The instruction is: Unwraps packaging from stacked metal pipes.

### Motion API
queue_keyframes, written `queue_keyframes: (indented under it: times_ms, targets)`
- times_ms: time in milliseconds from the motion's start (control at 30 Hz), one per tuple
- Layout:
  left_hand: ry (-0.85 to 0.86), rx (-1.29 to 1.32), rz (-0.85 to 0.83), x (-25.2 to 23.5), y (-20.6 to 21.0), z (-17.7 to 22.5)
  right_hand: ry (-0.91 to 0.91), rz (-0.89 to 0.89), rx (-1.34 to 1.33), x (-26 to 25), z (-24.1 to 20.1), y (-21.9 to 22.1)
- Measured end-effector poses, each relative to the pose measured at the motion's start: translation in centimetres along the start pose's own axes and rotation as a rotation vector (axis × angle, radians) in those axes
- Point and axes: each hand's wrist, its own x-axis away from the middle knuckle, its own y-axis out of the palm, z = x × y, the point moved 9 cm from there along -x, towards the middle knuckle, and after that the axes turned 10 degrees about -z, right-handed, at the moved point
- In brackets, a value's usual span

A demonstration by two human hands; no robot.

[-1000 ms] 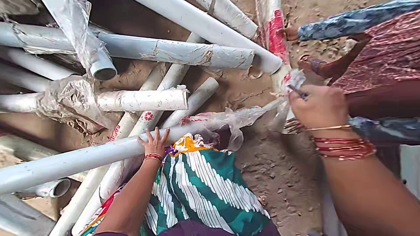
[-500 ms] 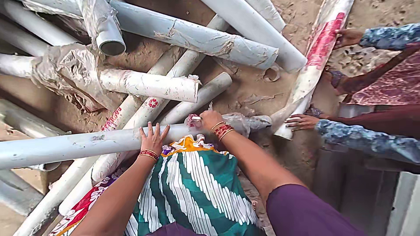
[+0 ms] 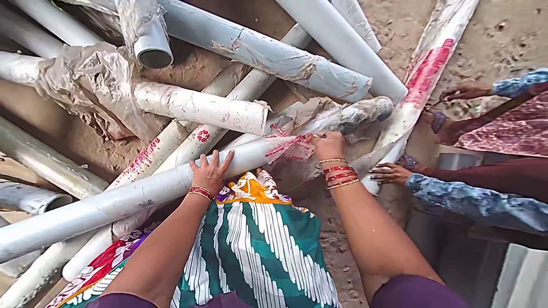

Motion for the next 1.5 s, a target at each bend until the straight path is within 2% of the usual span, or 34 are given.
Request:
queue_keyframes:
  times_ms: [133,233,333,433,533,600,700,800,867,1033,1100,1233,1333,1433,1500]
  targets:
    - [0.043,0.011,0.031,-0.3,0.1,0.4,0.125,0.094,-0.160,-3.8,2.9,-1.1]
    - [0.031,0.002,-0.091,-1.4,0.7,0.6,0.211,0.096,-0.051,-4.9,4.1,-0.3]
    - [0.019,0.012,-0.213,-1.8,1.9,0.8,0.214,-0.021,0.203,-3.7,4.0,1.8]
    - [0.029,-0.015,-0.233,-1.8,2.5,0.3,0.026,-0.083,0.510,-1.5,1.4,3.7]
    - [0.040,-0.023,-0.190,-2.3,2.2,0.5,-0.295,-0.021,0.641,1.1,-3.7,4.7]
    - [0.025,-0.021,-0.208,-2.0,2.6,0.4,-0.362,-0.114,0.714,0.8,-5.9,7.1]
    - [0.017,-0.042,-0.216,-0.5,4.1,0.7,-0.170,-0.389,0.806,-1.0,-4.4,11.6]
    - [0.018,-0.029,-0.165,0.7,5.3,1.5,0.046,-0.520,0.881,-0.7,-1.2,13.0]
    - [0.030,-0.021,-0.134,1.5,5.9,1.9,0.061,-0.566,0.854,0.7,-0.3,12.9]
    - [0.089,0.027,0.135,2.4,5.2,3.2,0.008,-0.703,0.639,2.2,-0.6,14.8]
    - [0.088,0.043,0.250,2.5,4.3,4.2,0.034,-0.707,0.426,1.8,-0.6,15.6]
    - [-0.048,0.079,0.423,1.9,4.0,5.0,0.047,-0.705,-0.064,2.0,-0.7,17.5]
    - [0.009,0.079,0.338,0.3,3.3,3.3,-0.049,-0.768,-0.153,3.3,-3.0,18.1]
    - [-0.013,0.065,0.032,-0.2,2.2,1.1,-0.016,-0.706,-0.162,3.1,-3.4,16.7]
    - [-0.029,0.047,-0.031,-0.8,1.9,0.3,-0.007,-0.672,-0.152,2.9,-3.7,16.1]
